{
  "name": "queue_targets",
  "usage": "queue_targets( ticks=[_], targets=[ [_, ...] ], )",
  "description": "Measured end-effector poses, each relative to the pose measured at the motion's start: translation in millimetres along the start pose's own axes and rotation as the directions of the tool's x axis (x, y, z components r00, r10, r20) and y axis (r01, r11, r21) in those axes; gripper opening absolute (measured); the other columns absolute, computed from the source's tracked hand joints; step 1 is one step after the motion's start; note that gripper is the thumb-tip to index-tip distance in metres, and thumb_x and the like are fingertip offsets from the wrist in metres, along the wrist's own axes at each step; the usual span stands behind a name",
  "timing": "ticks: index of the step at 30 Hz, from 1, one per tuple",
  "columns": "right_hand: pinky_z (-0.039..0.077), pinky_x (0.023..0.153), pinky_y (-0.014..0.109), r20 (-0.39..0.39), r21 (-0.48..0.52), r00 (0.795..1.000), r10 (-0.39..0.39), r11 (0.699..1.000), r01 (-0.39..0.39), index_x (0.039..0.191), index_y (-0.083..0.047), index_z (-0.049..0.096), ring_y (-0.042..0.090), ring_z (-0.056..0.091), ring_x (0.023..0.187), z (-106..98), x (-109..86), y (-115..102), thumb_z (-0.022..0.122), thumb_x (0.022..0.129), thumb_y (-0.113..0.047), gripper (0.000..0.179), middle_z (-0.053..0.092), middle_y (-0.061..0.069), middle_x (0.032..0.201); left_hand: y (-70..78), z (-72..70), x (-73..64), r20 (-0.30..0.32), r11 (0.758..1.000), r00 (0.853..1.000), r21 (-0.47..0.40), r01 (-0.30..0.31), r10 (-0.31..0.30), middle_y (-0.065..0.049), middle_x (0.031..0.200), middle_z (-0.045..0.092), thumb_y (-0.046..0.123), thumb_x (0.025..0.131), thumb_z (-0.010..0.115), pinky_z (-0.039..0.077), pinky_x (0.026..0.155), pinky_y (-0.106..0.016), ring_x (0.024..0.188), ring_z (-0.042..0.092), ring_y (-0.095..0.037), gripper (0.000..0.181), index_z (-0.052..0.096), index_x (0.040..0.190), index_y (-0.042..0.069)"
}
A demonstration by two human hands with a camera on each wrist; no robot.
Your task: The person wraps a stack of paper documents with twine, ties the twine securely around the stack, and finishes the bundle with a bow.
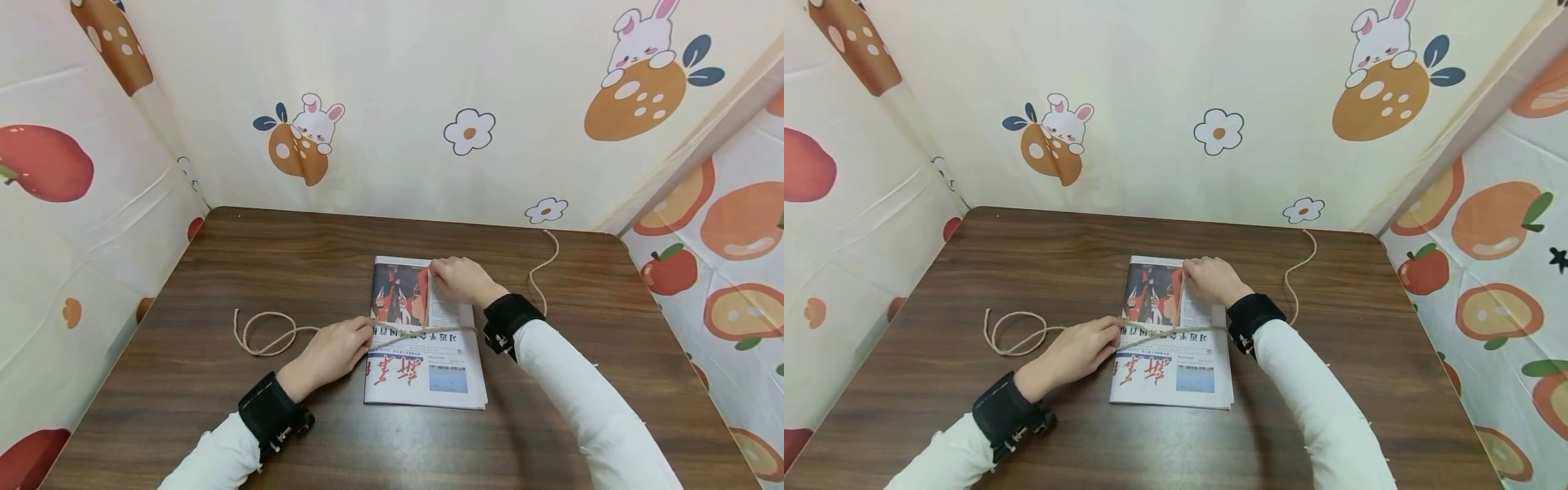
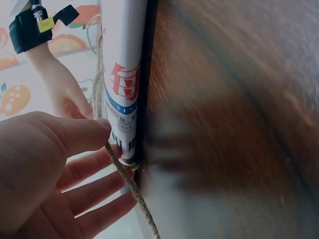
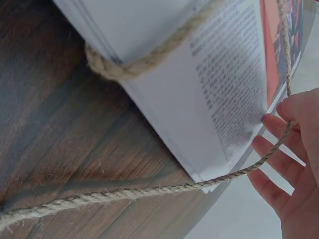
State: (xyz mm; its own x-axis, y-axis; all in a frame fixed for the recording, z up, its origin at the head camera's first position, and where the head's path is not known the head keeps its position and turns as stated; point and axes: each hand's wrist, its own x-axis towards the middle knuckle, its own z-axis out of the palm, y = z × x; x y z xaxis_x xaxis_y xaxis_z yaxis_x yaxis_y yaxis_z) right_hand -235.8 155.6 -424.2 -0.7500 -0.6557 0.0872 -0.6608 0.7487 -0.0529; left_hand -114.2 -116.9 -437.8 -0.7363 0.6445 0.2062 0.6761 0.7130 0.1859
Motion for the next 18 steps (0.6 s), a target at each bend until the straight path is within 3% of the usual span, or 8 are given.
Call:
queue_targets(
  ticks=[4,8,18],
  targets=[
    [0.046,0.068,0.036,0.036,0.020,0.999,0.036,0.999,-0.037,0.096,-0.007,0.055,0.021,0.055,0.075,1.7,0.8,4.0,0.057,0.089,-0.013,0.009,0.062,0.006,0.090,5.8,-2.8,-0.8,0.000,1.000,1.000,0.028,-0.009,0.009,-0.006,0.111,0.062,0.016,0.085,0.064,0.051,0.074,-0.033,0.092,0.062,-0.020,0.005,0.063,0.082,0.013],
    [0.045,0.066,0.034,0.065,0.028,0.995,0.073,0.997,-0.074,0.095,-0.009,0.054,0.019,0.052,0.068,4.6,0.5,7.9,0.056,0.090,-0.014,0.008,0.061,0.004,0.089,14.1,-5.1,-1.2,-0.020,0.998,0.999,0.052,-0.028,0.029,-0.006,0.109,0.061,0.016,0.084,0.064,0.049,0.078,-0.035,0.097,0.059,-0.021,0.005,0.063,0.081,0.012],
    [0.045,0.061,0.035,0.041,-0.041,0.991,0.123,0.992,-0.122,0.089,-0.010,0.056,0.018,0.055,0.064,9.8,-5.4,11.5,0.058,0.088,-0.017,0.007,0.063,0.003,0.082,27.4,-5.3,-3.8,-0.077,0.991,0.994,0.113,-0.070,0.079,0.000,0.087,0.057,0.018,0.082,0.064,0.044,0.070,-0.031,0.084,0.055,-0.017,0.006,0.062,0.081,0.012]
  ],
)
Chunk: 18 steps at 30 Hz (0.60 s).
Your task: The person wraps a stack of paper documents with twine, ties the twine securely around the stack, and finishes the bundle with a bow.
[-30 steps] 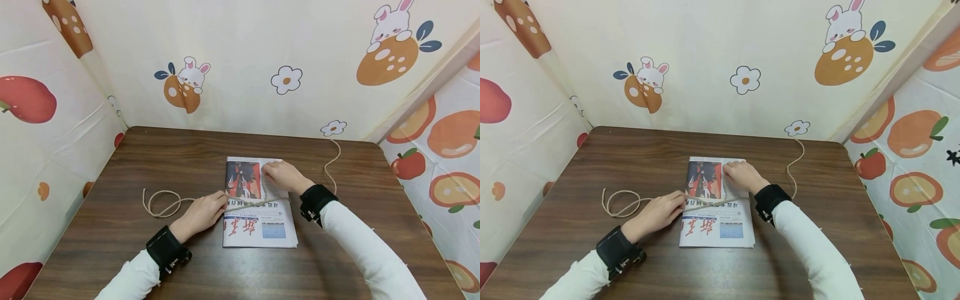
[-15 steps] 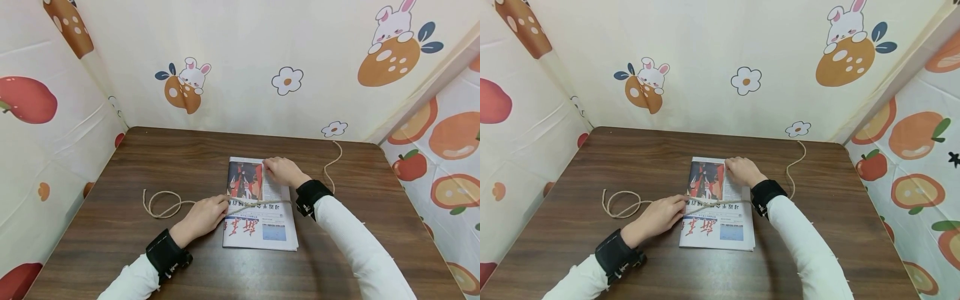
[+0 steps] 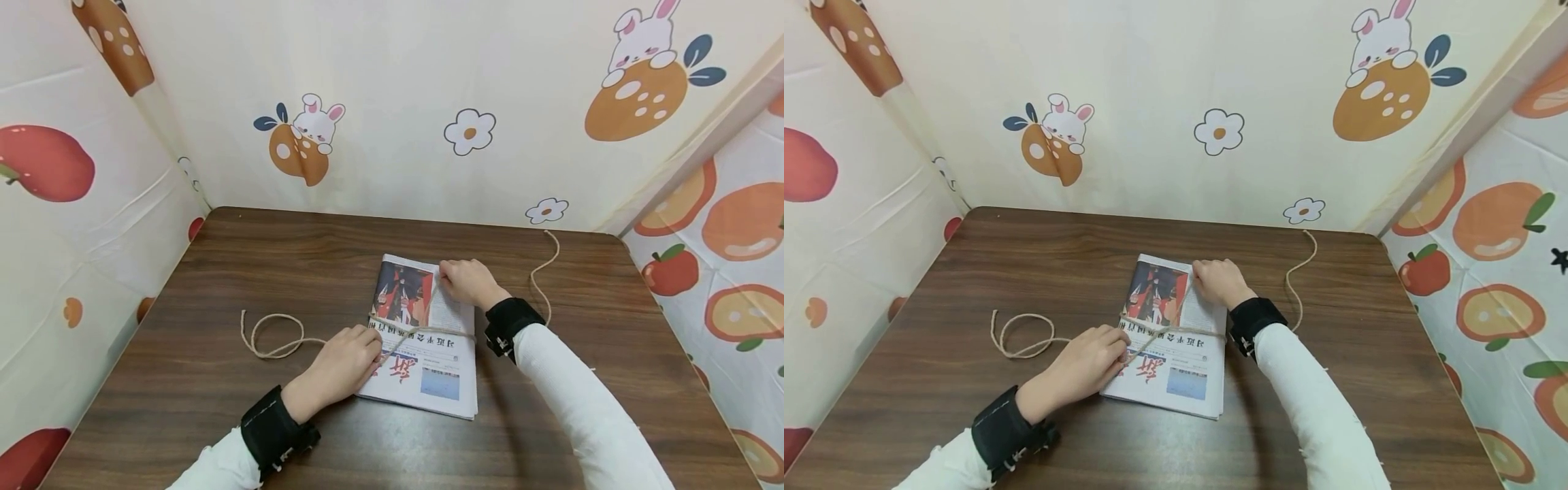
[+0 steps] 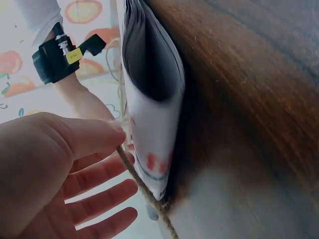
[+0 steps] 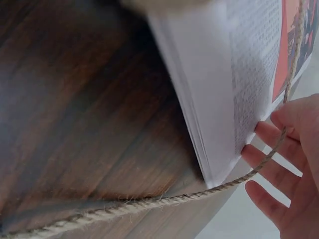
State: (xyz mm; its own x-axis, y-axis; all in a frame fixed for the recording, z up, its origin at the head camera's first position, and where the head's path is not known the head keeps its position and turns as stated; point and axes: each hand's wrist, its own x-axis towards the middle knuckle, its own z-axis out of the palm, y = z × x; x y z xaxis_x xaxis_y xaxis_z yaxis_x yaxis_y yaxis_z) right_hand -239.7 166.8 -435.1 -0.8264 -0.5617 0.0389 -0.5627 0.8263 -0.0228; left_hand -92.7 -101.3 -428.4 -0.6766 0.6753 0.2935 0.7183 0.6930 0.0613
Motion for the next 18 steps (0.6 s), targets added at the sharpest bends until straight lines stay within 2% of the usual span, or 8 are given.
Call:
queue_targets(
  ticks=[8,14,18],
  targets=[
    [0.045,0.055,0.035,-0.077,0.031,0.996,0.046,0.999,-0.043,0.083,-0.010,0.057,0.016,0.052,0.054,1.4,-17.1,7.8,0.061,0.085,-0.014,0.006,0.062,0.003,0.072,2.3,3.3,-0.9,-0.024,0.997,1.000,0.076,0.009,-0.007,-0.002,0.083,0.059,0.017,0.081,0.065,0.041,0.063,-0.029,0.075,0.054,-0.017,0.009,0.062,0.080,0.008],
    [0.041,0.049,0.033,-0.116,0.047,0.992,0.057,0.998,-0.052,0.080,-0.011,0.056,0.014,0.048,0.050,4.3,-36.1,13.9,0.062,0.084,-0.013,0.007,0.058,0.001,0.067,4.0,6.5,-0.1,-0.066,0.992,0.997,0.115,0.049,-0.042,-0.001,0.071,0.060,0.009,0.077,0.062,0.041,0.053,-0.028,0.065,0.057,-0.017,0.009,0.058,0.069,0.009],
    [0.039,0.048,0.032,-0.125,0.042,0.990,0.059,0.998,-0.054,0.078,-0.012,0.055,0.014,0.046,0.051,4.3,-48.9,16.1,0.063,0.083,-0.013,0.010,0.055,-0.001,0.066,-0.1,10.5,2.2,-0.062,0.992,0.997,0.110,0.061,-0.054,-0.004,0.083,0.066,0.007,0.077,0.062,0.047,0.058,-0.029,0.075,0.062,-0.018,0.005,0.062,0.072,0.007]
  ],
)
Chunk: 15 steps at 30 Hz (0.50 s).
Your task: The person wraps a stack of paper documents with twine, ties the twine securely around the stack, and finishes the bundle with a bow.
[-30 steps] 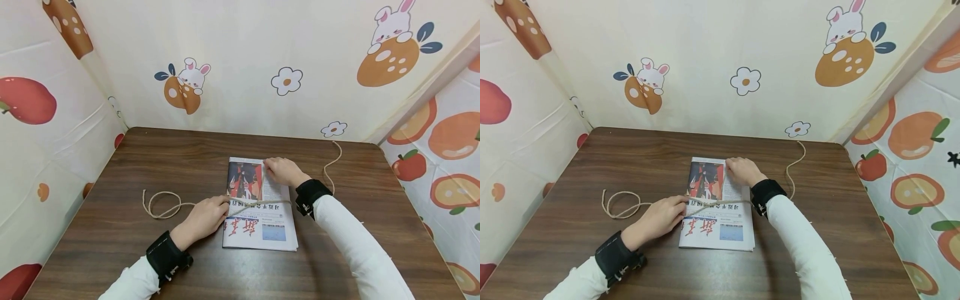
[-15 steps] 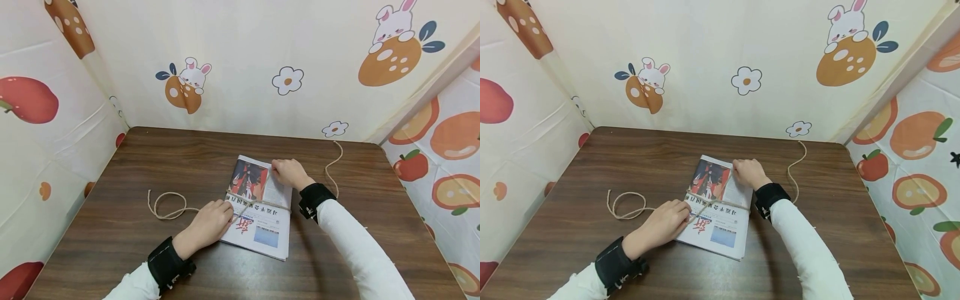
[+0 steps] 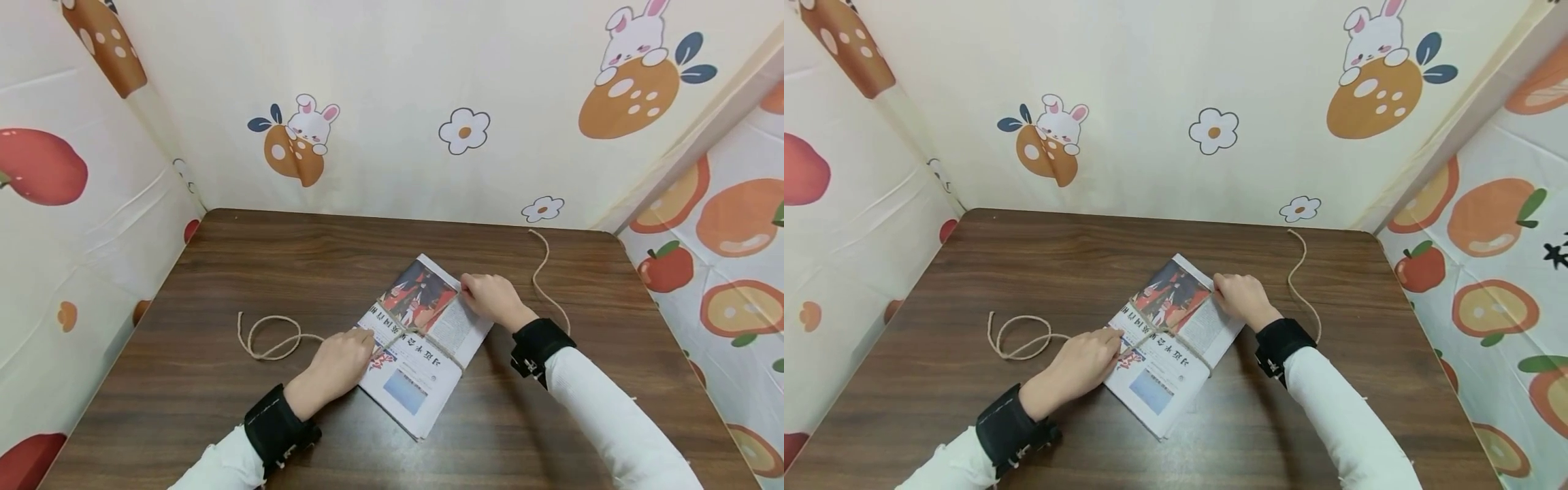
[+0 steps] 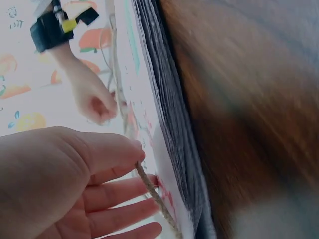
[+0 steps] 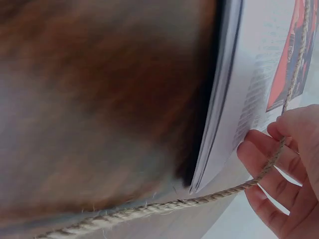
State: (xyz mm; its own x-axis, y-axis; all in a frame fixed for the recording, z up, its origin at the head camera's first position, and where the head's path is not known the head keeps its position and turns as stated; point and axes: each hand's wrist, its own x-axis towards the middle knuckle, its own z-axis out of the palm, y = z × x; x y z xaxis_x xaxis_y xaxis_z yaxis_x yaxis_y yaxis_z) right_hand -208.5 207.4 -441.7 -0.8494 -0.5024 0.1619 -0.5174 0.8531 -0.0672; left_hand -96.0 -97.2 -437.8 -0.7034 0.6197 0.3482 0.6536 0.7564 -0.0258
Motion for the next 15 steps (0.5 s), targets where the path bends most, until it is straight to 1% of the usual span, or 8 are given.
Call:
queue_targets(
  ticks=[3,5,7,12,15],
  targets=[
    [0.037,0.048,0.031,-0.034,-0.003,0.999,-0.017,1.000,0.017,0.076,-0.012,0.054,0.012,0.043,0.049,-0.8,-10.1,2.6,0.064,0.083,-0.013,0.013,0.053,-0.001,0.064,-6.1,3.9,3.1,0.045,0.999,0.999,-0.040,0.016,-0.014,-0.009,0.099,0.068,0.010,0.080,0.063,0.051,0.071,-0.033,0.091,0.064,-0.022,0.006,0.064,0.079,0.004],
    [0.036,0.047,0.029,-0.056,0.000,0.998,-0.025,1.000,0.025,0.076,-0.012,0.054,0.011,0.042,0.049,-1.2,-17.0,4.3,0.065,0.083,-0.013,0.013,0.051,-0.002,0.063,-11.1,6.3,6.0,0.090,0.997,0.996,-0.073,0.031,-0.025,-0.010,0.107,0.066,0.011,0.082,0.063,0.050,0.079,-0.035,0.099,0.063,-0.024,0.008,0.064,0.081,0.004],
    [0.036,0.048,0.029,-0.080,0.010,0.996,-0.028,1.000,0.029,0.075,-0.012,0.054,0.011,0.042,0.050,-0.6,-23.4,6.0,0.065,0.083,-0.012,0.013,0.051,-0.002,0.062,-16.0,8.9,8.9,0.129,0.994,0.991,-0.099,0.047,-0.034,-0.011,0.113,0.064,0.013,0.082,0.064,0.049,0.085,-0.037,0.105,0.061,-0.026,0.009,0.063,0.080,0.005],
    [0.035,0.048,0.028,-0.130,0.025,0.991,-0.032,0.999,0.035,0.072,-0.012,0.055,0.012,0.041,0.051,1.7,-38.9,9.1,0.065,0.080,-0.010,0.013,0.048,-0.004,0.059,-26.3,15.3,19.0,0.183,0.984,0.982,-0.163,0.068,-0.037,-0.014,0.123,0.059,0.013,0.082,0.063,0.046,0.089,-0.042,0.113,0.055,-0.031,0.013,0.058,0.072,0.008],
    [0.032,0.047,0.026,-0.125,0.038,0.992,-0.010,0.999,0.015,0.074,-0.013,0.056,0.010,0.040,0.050,0.7,-48.5,8.3,0.065,0.080,-0.010,0.012,0.045,-0.006,0.058,-32.0,16.1,25.6,0.224,0.969,0.974,-0.231,0.093,-0.040,-0.015,0.128,0.055,0.012,0.085,0.060,0.043,0.092,-0.044,0.119,0.051,-0.033,0.018,0.055,0.068,0.009]
  ],
)
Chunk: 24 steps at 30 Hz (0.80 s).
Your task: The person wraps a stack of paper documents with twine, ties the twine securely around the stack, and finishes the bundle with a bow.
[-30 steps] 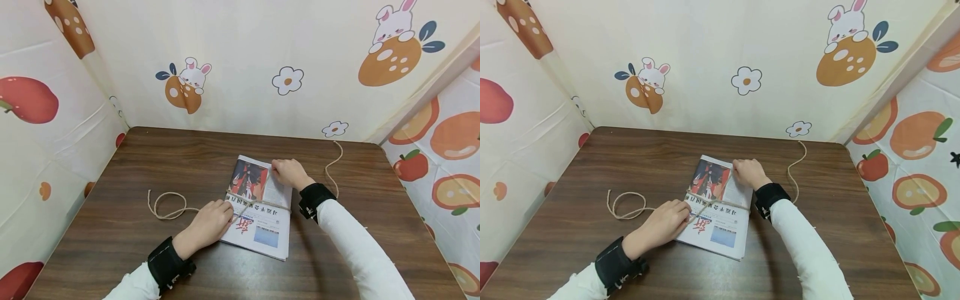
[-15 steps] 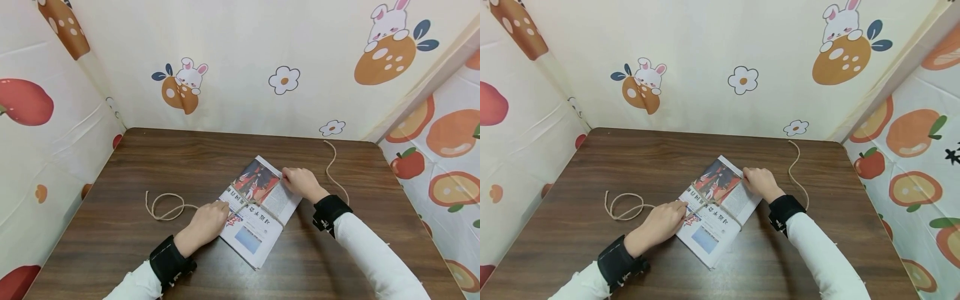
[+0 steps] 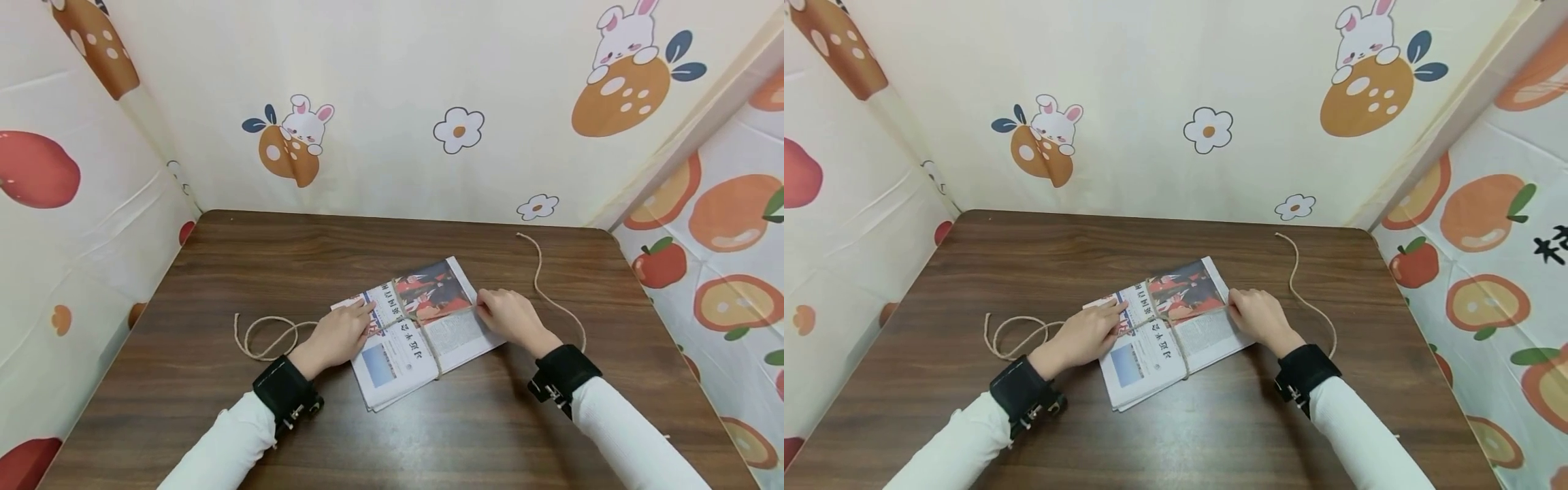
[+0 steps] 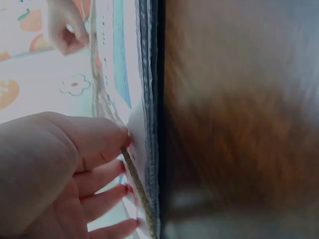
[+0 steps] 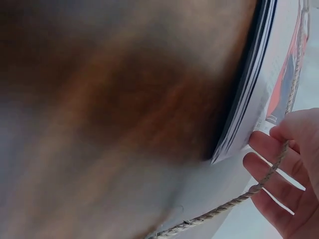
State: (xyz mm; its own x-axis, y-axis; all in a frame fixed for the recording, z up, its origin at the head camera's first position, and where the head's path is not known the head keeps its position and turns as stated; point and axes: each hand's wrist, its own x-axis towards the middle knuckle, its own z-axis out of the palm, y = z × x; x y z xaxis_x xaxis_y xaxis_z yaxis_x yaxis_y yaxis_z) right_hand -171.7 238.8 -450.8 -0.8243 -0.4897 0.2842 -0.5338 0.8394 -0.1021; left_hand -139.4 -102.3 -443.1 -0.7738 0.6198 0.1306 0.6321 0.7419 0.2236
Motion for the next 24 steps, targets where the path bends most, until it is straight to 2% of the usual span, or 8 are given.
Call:
queue_targets(
  ticks=[6,9,12,18,20,24],
  targets=[
    [0.031,0.047,0.023,0.045,0.015,0.997,0.059,0.998,-0.060,0.078,-0.016,0.057,0.006,0.039,0.051,-5.3,-16.2,-5.9,0.064,0.081,-0.013,0.008,0.047,-0.009,0.060,-8.4,-3.7,8.2,0.072,0.996,0.997,-0.085,0.020,-0.014,-0.015,0.134,0.049,0.012,0.089,0.056,0.038,0.097,-0.049,0.126,0.043,-0.033,0.017,0.056,0.072,0.011],
    [0.031,0.047,0.023,0.042,0.024,0.998,0.056,0.998,-0.057,0.078,-0.017,0.058,0.005,0.038,0.050,-6.9,-22.6,-8.8,0.063,0.081,-0.013,0.008,0.048,-0.010,0.060,-10.4,-3.0,10.5,0.101,0.996,0.994,-0.076,0.039,-0.031,-0.012,0.137,0.047,0.014,0.090,0.055,0.036,0.098,-0.051,0.129,0.040,-0.031,0.015,0.057,0.076,0.011],
    [0.030,0.046,0.022,0.026,0.033,0.998,0.049,0.998,-0.050,0.077,-0.017,0.059,0.003,0.037,0.049,-7.4,-26.3,-10.3,0.064,0.081,-0.013,0.008,0.049,-0.010,0.060,-10.2,-1.7,10.8,0.107,0.999,0.993,-0.025,0.045,-0.042,-0.009,0.138,0.046,0.016,0.091,0.055,0.035,0.098,-0.053,0.129,0.040,-0.029,0.012,0.059,0.080,0.012],
    [0.032,0.048,0.023,0.011,0.049,0.999,0.042,0.998,-0.043,0.078,-0.017,0.059,0.004,0.040,0.051,-8.1,-25.0,-9.9,0.066,0.080,-0.012,0.008,0.051,-0.009,0.063,-3.5,-3.4,4.1,0.027,0.994,0.999,0.102,0.033,-0.036,-0.010,0.127,0.056,0.018,0.087,0.061,0.041,0.092,-0.045,0.118,0.051,-0.027,0.010,0.063,0.081,0.011],
    [0.033,0.050,0.023,0.005,0.047,1.000,0.022,0.999,-0.022,0.078,-0.016,0.060,0.006,0.042,0.054,-8.3,-22.9,-9.5,0.066,0.080,-0.012,0.008,0.051,-0.007,0.066,-0.2,-4.9,0.1,-0.010,0.991,1.000,0.134,0.031,-0.029,-0.009,0.121,0.059,0.018,0.085,0.063,0.042,0.089,-0.042,0.112,0.054,-0.025,0.008,0.064,0.083,0.011],
    [0.036,0.053,0.026,-0.021,0.036,0.999,-0.032,0.999,0.033,0.077,-0.014,0.060,0.011,0.045,0.061,-7.6,-17.0,-8.1,0.067,0.079,-0.010,0.008,0.050,-0.004,0.071,7.5,-7.3,-8.1,-0.072,0.987,0.997,0.161,0.018,-0.006,-0.007,0.107,0.064,0.017,0.082,0.067,0.045,0.079,-0.038,0.096,0.060,-0.024,0.009,0.061,0.077,0.012]
  ],
)
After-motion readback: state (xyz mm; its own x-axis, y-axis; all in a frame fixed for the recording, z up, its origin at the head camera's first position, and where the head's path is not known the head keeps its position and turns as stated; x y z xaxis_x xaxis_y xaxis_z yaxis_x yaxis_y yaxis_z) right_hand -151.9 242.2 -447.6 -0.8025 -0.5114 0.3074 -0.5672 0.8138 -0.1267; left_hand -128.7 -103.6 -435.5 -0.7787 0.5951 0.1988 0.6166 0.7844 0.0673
